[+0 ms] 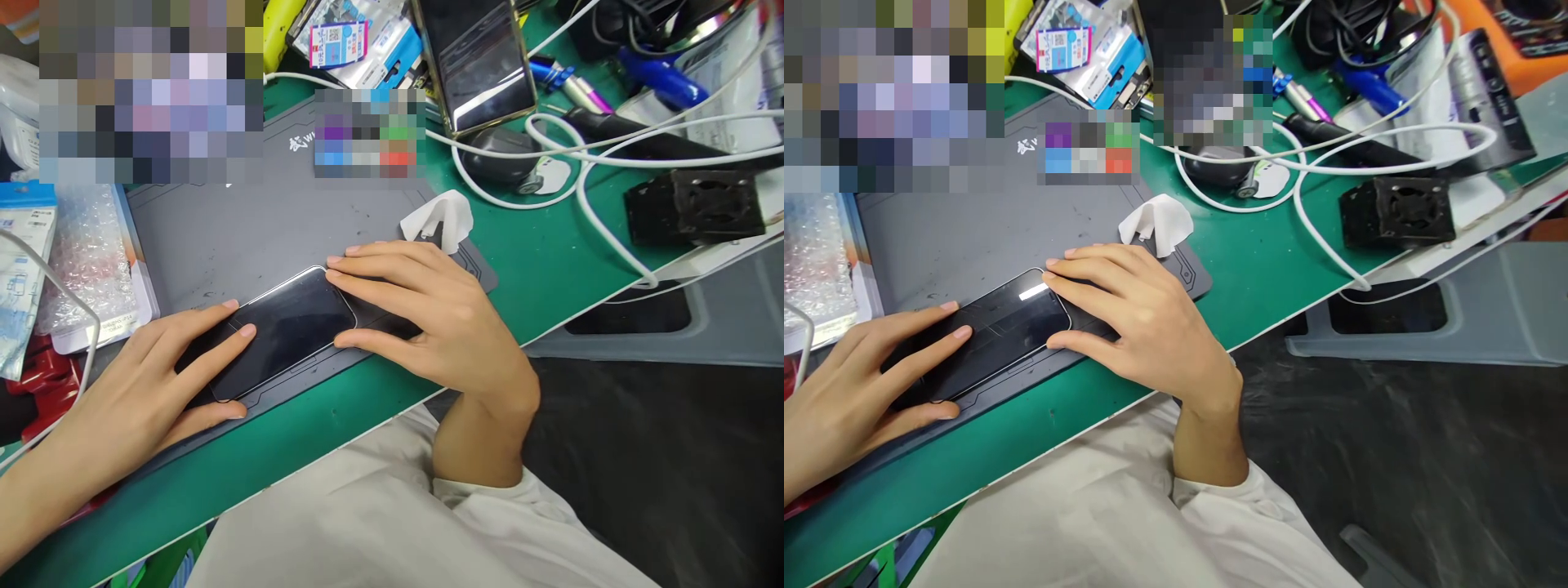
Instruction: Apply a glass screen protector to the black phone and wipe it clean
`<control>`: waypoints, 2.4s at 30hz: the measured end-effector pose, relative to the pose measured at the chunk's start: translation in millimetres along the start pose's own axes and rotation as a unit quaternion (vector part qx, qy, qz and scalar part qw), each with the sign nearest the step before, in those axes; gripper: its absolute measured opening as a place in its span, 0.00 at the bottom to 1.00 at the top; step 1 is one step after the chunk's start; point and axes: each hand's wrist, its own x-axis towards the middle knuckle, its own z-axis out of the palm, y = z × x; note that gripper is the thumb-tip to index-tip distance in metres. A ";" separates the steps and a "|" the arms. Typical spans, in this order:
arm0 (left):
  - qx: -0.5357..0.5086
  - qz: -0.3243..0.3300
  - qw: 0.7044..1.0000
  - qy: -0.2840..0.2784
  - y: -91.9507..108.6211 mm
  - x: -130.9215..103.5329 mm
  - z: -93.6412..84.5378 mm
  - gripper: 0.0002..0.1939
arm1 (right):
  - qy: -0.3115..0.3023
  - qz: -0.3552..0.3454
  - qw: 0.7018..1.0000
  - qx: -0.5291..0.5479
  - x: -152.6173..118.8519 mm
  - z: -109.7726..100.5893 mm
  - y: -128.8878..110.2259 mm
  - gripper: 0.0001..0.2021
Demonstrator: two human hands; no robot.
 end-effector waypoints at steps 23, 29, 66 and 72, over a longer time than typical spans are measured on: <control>-0.033 -0.010 0.999 0.002 8.4 -0.1 3.0 0.33 | -0.009 0.027 1.000 0.014 -9.2 0.2 -5.9 0.34; -0.031 -0.010 0.999 0.008 10.8 0.5 2.2 0.32 | -0.010 0.024 1.000 0.007 -9.0 0.6 -5.5 0.33; -0.064 -0.013 0.997 0.034 10.2 0.5 2.9 0.41 | 0.001 0.019 1.000 -0.004 -6.0 2.4 -6.7 0.25; -0.093 -0.028 0.995 0.039 9.0 -1.1 4.5 0.44 | 0.003 0.016 1.000 -0.008 -6.9 3.7 -5.8 0.23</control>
